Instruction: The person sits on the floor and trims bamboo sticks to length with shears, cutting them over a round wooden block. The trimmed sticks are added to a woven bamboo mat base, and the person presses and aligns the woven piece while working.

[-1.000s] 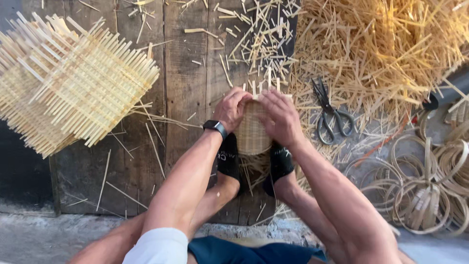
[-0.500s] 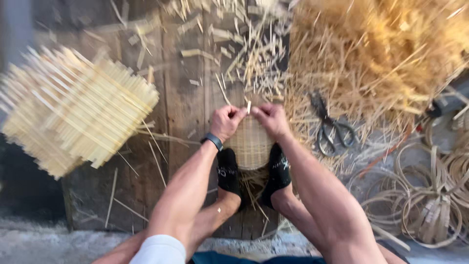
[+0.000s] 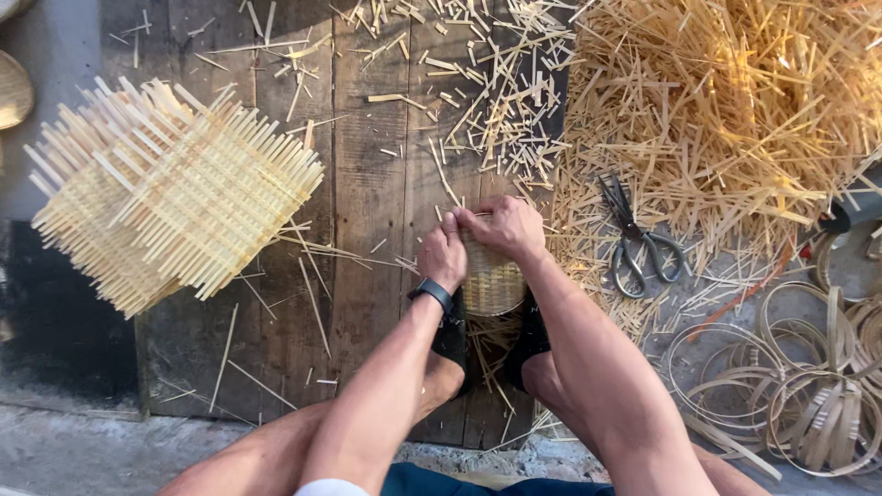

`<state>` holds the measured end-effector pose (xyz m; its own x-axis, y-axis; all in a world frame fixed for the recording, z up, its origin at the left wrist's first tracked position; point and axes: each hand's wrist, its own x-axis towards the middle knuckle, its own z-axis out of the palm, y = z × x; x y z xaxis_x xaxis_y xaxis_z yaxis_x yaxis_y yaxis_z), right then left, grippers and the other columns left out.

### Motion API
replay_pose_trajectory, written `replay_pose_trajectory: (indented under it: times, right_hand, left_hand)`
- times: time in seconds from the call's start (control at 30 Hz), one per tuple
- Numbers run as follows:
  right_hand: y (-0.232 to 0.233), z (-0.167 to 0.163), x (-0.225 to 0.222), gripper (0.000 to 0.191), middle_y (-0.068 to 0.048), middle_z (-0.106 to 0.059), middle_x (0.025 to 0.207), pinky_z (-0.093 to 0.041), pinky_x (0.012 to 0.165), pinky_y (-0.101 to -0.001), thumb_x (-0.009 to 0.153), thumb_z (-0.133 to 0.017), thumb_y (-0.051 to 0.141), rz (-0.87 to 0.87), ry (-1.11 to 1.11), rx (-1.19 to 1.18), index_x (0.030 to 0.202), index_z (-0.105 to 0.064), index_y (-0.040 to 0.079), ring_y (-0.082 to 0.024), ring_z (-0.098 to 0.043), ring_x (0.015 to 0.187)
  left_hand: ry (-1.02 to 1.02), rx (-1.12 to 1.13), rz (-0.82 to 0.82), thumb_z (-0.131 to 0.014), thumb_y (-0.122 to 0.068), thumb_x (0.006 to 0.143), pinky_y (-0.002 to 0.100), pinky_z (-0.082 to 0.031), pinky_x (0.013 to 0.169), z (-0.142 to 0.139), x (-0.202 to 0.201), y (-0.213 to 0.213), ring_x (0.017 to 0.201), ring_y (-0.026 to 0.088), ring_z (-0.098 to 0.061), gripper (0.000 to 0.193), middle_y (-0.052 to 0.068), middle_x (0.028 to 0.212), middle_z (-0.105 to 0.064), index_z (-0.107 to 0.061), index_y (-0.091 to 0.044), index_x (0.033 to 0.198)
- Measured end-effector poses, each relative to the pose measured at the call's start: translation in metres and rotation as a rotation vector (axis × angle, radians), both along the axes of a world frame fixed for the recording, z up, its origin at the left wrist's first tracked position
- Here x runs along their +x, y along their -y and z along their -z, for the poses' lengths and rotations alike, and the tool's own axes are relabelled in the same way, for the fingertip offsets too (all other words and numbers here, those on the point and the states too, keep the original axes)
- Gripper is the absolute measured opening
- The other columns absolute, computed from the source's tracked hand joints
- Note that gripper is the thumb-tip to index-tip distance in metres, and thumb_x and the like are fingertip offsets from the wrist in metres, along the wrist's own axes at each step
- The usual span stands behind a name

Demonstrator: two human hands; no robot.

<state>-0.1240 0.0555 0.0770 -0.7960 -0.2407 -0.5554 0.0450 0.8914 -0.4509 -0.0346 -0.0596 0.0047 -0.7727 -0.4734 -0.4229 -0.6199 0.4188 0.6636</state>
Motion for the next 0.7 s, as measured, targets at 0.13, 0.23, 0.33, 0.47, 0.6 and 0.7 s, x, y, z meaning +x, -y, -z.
replay_pose_trajectory:
  times: [0.13, 0.23, 0.33, 0.47, 0.6, 0.7]
  right_hand:
    - [0.003, 0.008, -0.001, 0.061, -0.016, -0.076, 0.092, -0.06, 0.076, -0.0419, 0.085, -0.056, 0.077, 0.003, 0.048, 0.07, 0.111, -0.08, 0.028, -0.03, -0.075, 0.085]
    - [0.006, 0.017, 0.001, 0.061, -0.017, -0.077, 0.091, -0.06, 0.076, -0.0416, 0.086, -0.053, 0.077, 0.017, 0.114, 0.115, 0.113, -0.079, 0.028, -0.03, -0.075, 0.085]
    - [0.005, 0.015, 0.003, 0.064, -0.018, -0.075, 0.099, -0.057, 0.083, -0.0427, 0.094, -0.046, 0.075, 0.107, 0.154, 0.065, 0.112, -0.077, 0.021, -0.029, -0.073, 0.093]
    - [-0.042, -0.031, -0.003, 0.058, -0.022, -0.074, 0.112, -0.054, 0.092, -0.0477, 0.11, -0.037, 0.05, 0.378, 0.051, -0.332, 0.11, -0.072, 0.003, -0.033, -0.069, 0.106]
    - [-0.169, -0.129, -0.001, 0.046, -0.019, -0.069, 0.117, -0.052, 0.093, -0.0488, 0.099, -0.058, 0.047, -0.114, -0.224, 0.092, 0.127, -0.069, 0.012, -0.037, -0.065, 0.109]
    - [-0.252, -0.183, 0.019, 0.045, -0.014, -0.074, 0.115, -0.056, 0.093, -0.0477, 0.095, -0.064, 0.053, -0.243, -0.154, 0.445, 0.114, -0.077, 0.014, -0.032, -0.069, 0.109]
  left_hand:
    - [0.019, -0.011, 0.114, -0.022, -0.055, 0.106, 0.056, -0.052, 0.081, 0.016, -0.003, 0.009, 0.096, 0.048, -0.067, 0.073, 0.028, 0.098, -0.072, -0.073, -0.003, 0.104]
    - [-0.024, 0.019, 0.142, -0.022, -0.059, 0.107, 0.055, -0.052, 0.083, 0.03, -0.004, 0.016, 0.098, 0.048, -0.067, 0.075, 0.028, 0.099, -0.072, -0.073, -0.003, 0.106]
    - [0.018, 0.111, 0.129, -0.024, -0.067, 0.102, 0.052, -0.053, 0.083, 0.034, -0.005, 0.021, 0.096, 0.044, -0.07, 0.081, 0.025, 0.097, -0.074, -0.075, -0.004, 0.105]
    - [-0.061, 0.302, 0.077, -0.045, -0.068, 0.1, 0.041, -0.051, 0.086, 0.014, -0.005, 0.028, 0.101, 0.031, -0.069, 0.068, 0.015, 0.104, -0.075, -0.074, -0.007, 0.113]
    - [-0.193, 0.458, 0.24, -0.083, -0.039, 0.083, 0.033, -0.058, 0.08, -0.037, -0.005, 0.024, 0.093, 0.024, -0.074, 0.045, 0.013, 0.104, -0.079, -0.074, -0.005, 0.112]
    - [-0.388, 0.22, 0.384, -0.088, -0.03, 0.081, 0.03, -0.058, 0.082, -0.078, 0.001, 0.004, 0.092, 0.021, -0.075, 0.04, 0.01, 0.102, -0.077, -0.073, -0.006, 0.109]
